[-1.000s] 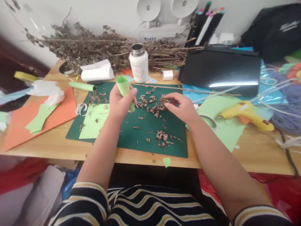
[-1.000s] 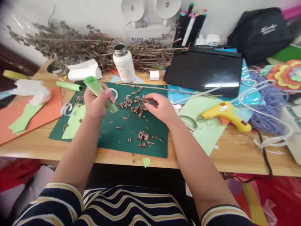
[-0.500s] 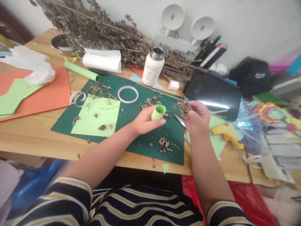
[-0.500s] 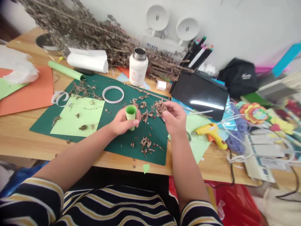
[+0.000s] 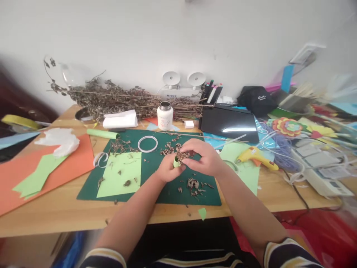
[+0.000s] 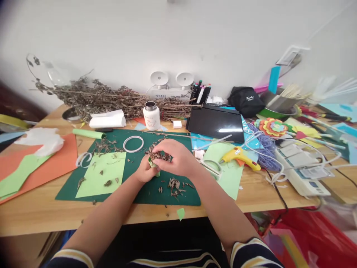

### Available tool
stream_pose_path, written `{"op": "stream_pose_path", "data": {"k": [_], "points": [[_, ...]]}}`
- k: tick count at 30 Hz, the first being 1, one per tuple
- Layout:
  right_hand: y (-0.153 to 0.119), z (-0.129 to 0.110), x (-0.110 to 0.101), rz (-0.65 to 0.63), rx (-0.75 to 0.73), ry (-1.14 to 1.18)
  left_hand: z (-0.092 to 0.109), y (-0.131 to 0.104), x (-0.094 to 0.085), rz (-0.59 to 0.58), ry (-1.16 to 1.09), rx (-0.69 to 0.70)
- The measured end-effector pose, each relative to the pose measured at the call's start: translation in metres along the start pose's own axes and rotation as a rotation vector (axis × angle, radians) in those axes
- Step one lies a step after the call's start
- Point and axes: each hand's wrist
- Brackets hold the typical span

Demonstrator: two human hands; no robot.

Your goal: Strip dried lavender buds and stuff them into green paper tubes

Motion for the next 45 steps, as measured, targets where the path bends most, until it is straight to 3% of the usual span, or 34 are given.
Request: {"op": "stream_pose_path", "data": {"k": [6,9,17,19,22,25,27,29,33,38,45], "points": [[0.004,-0.005,-0.01,-0.154,0.175,-0.015,-0.007,-0.004,0.003,-0.057,-0.017,-0.059],[0.007,-0.009,-0.014,-0.18,0.138,-0.047,-0.008,-0.005,0.003,-0.064,-0.032,-0.082],[0.006,-0.008,-0.016,-0.052,-0.021,-0.042,-0.012,-0.005,0.005,-0.043,-0.071,-0.096],[0.001,-0.004,-0.024,0.052,0.045,0.0,-0.014,-0.005,0.006,-0.025,-0.14,-0.135],[-0.016,0.007,-0.036,0.131,0.279,-0.003,-0.016,-0.003,0.006,-0.011,-0.212,-0.122],[-0.047,0.017,-0.034,-0.074,0.379,-0.048,-0.013,-0.001,0.006,0.013,-0.21,-0.11],[-0.069,0.021,-0.026,-0.267,0.286,-0.1,-0.011,-0.001,0.007,0.015,-0.21,-0.111],[-0.088,0.023,-0.017,-0.373,0.182,-0.172,-0.01,-0.001,0.009,0.011,-0.209,-0.115],[-0.102,0.02,-0.02,-0.42,0.133,-0.148,-0.01,-0.002,0.01,0.02,-0.203,-0.13],[-0.099,0.007,-0.035,-0.391,0.194,-0.135,-0.009,0.001,0.007,0.055,-0.254,-0.166],[-0.106,0.003,0.001,-0.454,0.414,-0.422,-0.009,0.001,0.005,0.05,-0.291,-0.183]]}}
Point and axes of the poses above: each hand's wrist, its own y-axis towards the middle knuckle, its own x-axis out of the palm, z = x × y, and after that the axes turned 2 degrees about y, right-handed
